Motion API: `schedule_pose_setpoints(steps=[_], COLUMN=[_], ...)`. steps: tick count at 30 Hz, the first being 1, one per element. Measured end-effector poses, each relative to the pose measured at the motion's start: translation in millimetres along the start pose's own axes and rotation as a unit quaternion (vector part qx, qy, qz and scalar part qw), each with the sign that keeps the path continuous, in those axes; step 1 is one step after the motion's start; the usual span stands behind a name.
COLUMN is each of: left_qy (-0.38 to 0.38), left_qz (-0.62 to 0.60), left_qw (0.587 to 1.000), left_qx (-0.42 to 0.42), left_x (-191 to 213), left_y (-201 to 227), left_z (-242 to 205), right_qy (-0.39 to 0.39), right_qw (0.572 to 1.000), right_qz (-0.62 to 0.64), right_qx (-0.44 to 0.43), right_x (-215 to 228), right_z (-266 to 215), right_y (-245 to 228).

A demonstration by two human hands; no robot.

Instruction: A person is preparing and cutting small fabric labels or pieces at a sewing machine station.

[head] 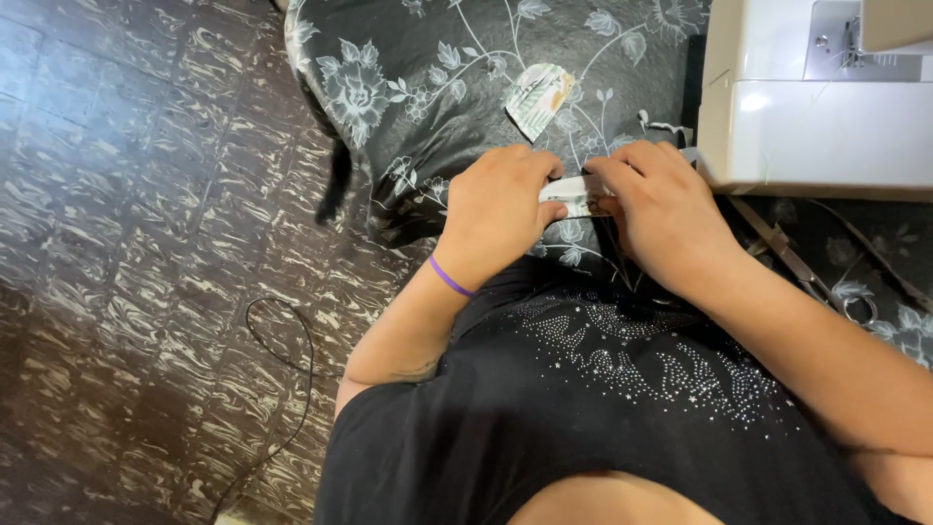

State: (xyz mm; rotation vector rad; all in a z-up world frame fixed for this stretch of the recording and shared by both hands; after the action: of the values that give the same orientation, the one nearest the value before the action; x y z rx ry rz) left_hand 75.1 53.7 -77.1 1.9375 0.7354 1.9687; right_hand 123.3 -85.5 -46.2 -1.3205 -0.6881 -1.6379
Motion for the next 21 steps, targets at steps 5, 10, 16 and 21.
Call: schedule_pose_setpoints(steps=[5,10,16,21], left_qy=[-0.057,0.185,0.338,0.264], left_qz=[-0.028,-0.054,0.000,-0.042], left_qw=[0.998,0.962,0.874,0.914], left_qx=[-0.001,-0.193,-0.350,-0.306], left_x=[-2.9,42.3,62.4,36.8], left_y=[4.6,29.3,51.0,28.1], left_z=[6.0,-15.4,-54.7,-58.1], right_qy=[0.026,0.119,0.227,0.159], right_qw=[0.999,0.987,0.946,0.972], right_qz=[-0.009,-0.062,-0.157,-0.088], right_qx=[0.026,0.087,0.170,0.145], right_x=[4.6,49.8,58.8,37.5], right_z=[1.7,8.6,-10.9,-21.5], right_y=[-3.5,-36.6,-55.9,-47.7])
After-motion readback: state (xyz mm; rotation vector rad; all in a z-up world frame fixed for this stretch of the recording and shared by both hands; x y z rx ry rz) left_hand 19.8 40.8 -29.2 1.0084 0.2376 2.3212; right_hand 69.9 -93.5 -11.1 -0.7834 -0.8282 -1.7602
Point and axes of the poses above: each hand's wrist, its own z-axis towards the middle knuckle, its own x-axis out of the back of the hand, y = z × x, the point moved 10 cm from there along z, towards the middle knuckle, and after that the axes turned 8 degrees about -z, right-handed, at the moved point
